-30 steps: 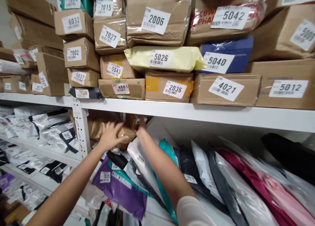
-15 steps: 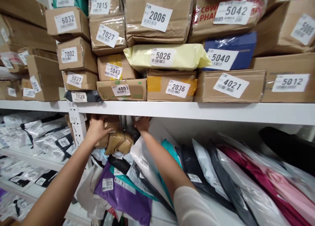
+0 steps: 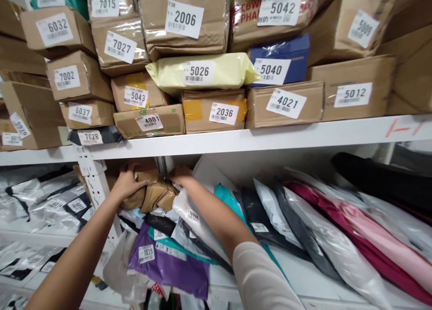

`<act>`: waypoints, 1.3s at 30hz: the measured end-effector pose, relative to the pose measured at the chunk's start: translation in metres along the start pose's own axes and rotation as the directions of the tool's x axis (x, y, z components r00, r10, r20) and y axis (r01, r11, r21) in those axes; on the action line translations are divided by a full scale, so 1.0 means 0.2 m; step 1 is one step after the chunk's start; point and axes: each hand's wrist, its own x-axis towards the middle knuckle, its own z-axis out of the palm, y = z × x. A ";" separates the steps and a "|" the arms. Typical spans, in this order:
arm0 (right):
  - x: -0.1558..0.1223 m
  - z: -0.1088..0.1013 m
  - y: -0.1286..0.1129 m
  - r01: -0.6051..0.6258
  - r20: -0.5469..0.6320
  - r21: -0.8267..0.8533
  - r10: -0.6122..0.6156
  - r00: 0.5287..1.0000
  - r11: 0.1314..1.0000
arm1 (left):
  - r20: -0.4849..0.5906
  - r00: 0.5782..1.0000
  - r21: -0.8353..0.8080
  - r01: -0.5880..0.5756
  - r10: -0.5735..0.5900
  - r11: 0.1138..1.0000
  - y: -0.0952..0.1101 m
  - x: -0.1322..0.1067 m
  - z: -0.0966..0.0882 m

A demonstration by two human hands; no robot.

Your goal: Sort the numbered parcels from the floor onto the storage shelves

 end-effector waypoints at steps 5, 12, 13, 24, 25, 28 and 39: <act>-0.08 -0.22 0.01 0.053 0.050 -0.085 -0.049 0.998 0.995 | 0.031 0.999 -0.071 0.047 -0.045 0.996 -0.03 0.07 -0.05; -0.44 -0.63 0.18 0.211 0.174 -0.159 -0.183 0.968 0.965 | 0.225 0.941 0.209 0.206 -0.252 0.956 0.02 0.08 -0.13; -0.53 -0.68 0.22 0.230 0.192 -0.173 -0.196 0.962 0.958 | 0.203 0.949 0.237 0.193 -0.243 0.952 0.02 0.08 -0.12; -1.54 -1.00 0.88 0.027 -0.209 -0.212 -0.072 0.975 0.977 | -0.445 0.798 -0.114 -0.501 0.407 0.858 0.46 -0.68 0.07; -1.62 -0.97 0.96 0.026 -0.204 -0.224 -0.073 0.976 0.974 | -0.397 0.782 -0.181 -0.579 0.480 0.795 0.54 -0.83 0.16; -1.77 -0.81 1.15 0.126 0.039 -0.290 -0.120 0.992 0.949 | -0.007 0.910 -0.439 -0.375 0.414 0.816 0.74 -1.19 0.49; -1.32 -0.88 1.30 0.099 0.190 -0.409 -0.021 0.982 0.907 | 0.421 0.898 -0.815 0.436 -0.126 0.382 1.35 -1.21 1.16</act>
